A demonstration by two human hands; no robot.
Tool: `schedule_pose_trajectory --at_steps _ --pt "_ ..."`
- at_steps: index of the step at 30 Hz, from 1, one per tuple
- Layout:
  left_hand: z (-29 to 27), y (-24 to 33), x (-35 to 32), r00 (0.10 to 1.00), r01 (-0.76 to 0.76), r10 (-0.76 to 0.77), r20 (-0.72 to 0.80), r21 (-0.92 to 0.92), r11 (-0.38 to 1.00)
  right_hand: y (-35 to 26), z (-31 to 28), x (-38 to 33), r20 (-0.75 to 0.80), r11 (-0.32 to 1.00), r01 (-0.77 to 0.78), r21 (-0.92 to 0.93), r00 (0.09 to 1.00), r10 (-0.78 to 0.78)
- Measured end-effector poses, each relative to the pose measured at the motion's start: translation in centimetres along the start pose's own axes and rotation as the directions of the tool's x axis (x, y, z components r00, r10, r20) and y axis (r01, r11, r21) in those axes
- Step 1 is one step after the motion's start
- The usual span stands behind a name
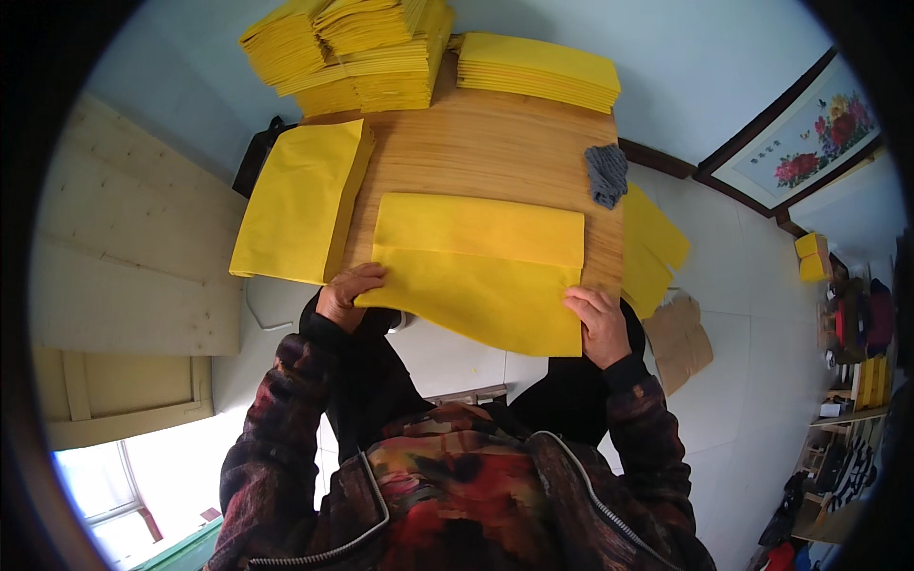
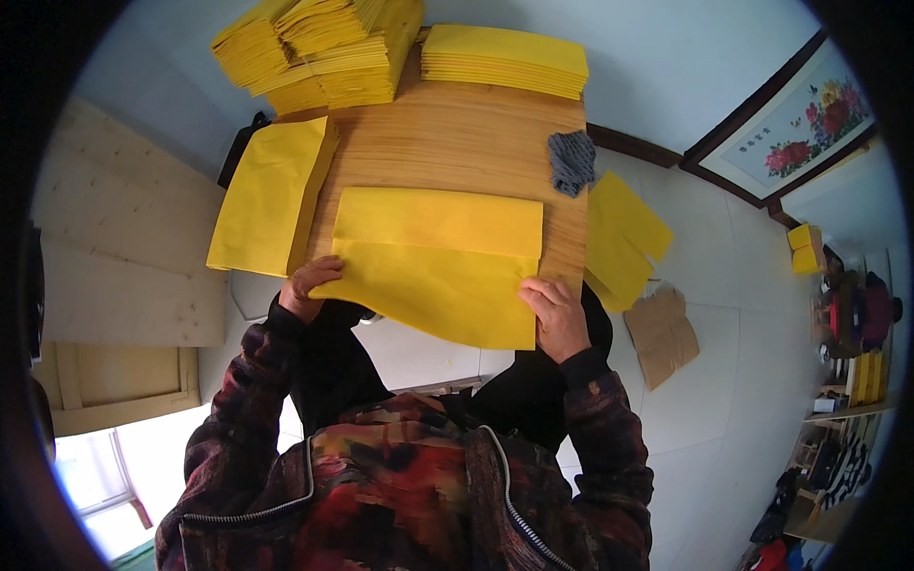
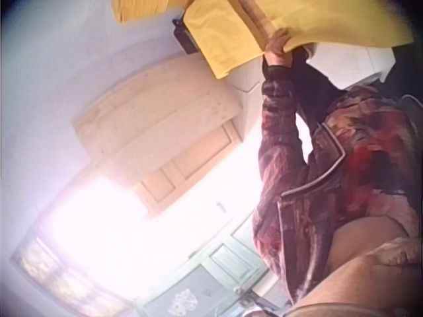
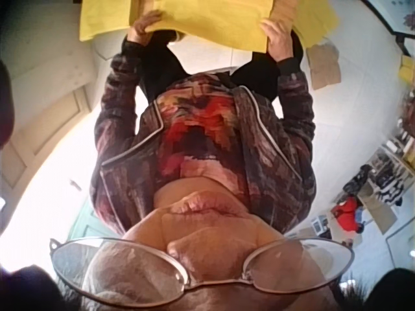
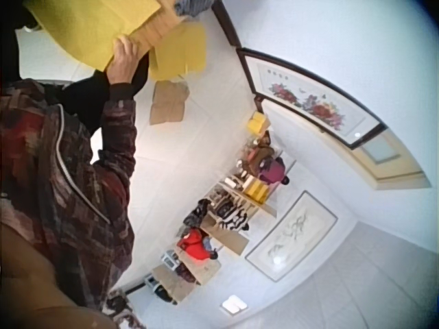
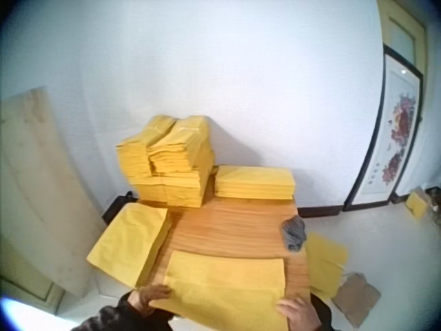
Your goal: The person folds yellow sheets one at a time on a low wooden table, smoothing each fold and stacking the finished pieces. A small gray cloth is briefly handled and placed back on the table.
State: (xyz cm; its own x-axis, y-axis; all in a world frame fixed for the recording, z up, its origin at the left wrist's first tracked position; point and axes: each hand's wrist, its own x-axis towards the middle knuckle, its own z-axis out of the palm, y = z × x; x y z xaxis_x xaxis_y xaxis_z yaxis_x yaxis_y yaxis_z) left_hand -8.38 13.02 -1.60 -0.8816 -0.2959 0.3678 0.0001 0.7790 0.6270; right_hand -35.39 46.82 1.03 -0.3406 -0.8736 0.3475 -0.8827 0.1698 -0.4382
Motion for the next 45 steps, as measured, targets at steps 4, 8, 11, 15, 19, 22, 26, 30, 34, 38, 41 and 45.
schedule_pose_trajectory --at_steps 4,8,11,15,19,22,26,30,34,38,41,45 --pt "-0.1 -0.5 -0.4 0.977 0.211 -0.212 0.016 -0.177 0.961 0.3 -0.3 0.3 0.016 0.991 -0.071 0.113 0.997 0.069" --pt "0.2 -1.0 -0.6 0.876 0.465 -0.478 0.061 -0.361 0.808 0.7 -0.2 0.4 0.040 0.953 -0.211 0.217 0.977 0.208" --pt "1.2 -1.4 0.1 0.883 0.405 -0.466 -0.047 -0.424 0.810 1.3 -0.4 1.0 0.115 0.903 -0.346 0.255 0.938 0.327" --pt "1.4 -1.9 1.2 0.836 0.497 -0.546 -0.053 -0.348 0.795 1.8 0.0 2.5 0.077 0.802 -0.398 0.444 0.909 0.409" --pt "1.4 -1.8 3.2 0.747 0.655 -0.659 -0.087 -0.073 0.752 2.6 0.7 4.3 0.115 0.793 -0.520 0.317 0.851 0.512" --pt "2.0 -1.2 4.5 0.765 0.619 -0.600 -0.233 0.013 0.785 2.9 1.5 5.2 0.106 0.776 -0.610 0.161 0.793 0.601" --pt "2.2 -0.4 5.1 0.745 0.656 -0.612 -0.263 0.127 0.744 2.7 2.0 5.5 0.038 0.766 -0.629 0.130 0.776 0.630" --pt "2.4 -0.1 5.2 0.757 0.636 -0.590 -0.281 0.105 0.765 2.2 2.2 5.7 0.004 0.763 -0.646 -0.007 0.763 0.646" --pt "2.3 -0.1 5.3 0.754 0.649 -0.602 -0.263 0.154 0.745 2.1 2.3 6.0 -0.018 0.753 -0.654 -0.066 0.756 0.655" --pt "2.3 -0.1 5.2 0.730 0.679 -0.638 -0.244 0.150 0.719 2.0 2.5 6.0 -0.028 0.743 -0.662 -0.100 0.748 0.663" --pt "2.6 -0.3 5.2 0.759 0.643 -0.586 -0.282 0.181 0.745 1.8 2.7 6.1 -0.039 0.717 -0.683 -0.140 0.727 0.685" --pt "2.8 -0.1 5.0 0.756 0.650 -0.584 -0.297 0.233 0.723 1.6 2.6 6.2 -0.023 0.701 -0.696 -0.155 0.712 0.702"
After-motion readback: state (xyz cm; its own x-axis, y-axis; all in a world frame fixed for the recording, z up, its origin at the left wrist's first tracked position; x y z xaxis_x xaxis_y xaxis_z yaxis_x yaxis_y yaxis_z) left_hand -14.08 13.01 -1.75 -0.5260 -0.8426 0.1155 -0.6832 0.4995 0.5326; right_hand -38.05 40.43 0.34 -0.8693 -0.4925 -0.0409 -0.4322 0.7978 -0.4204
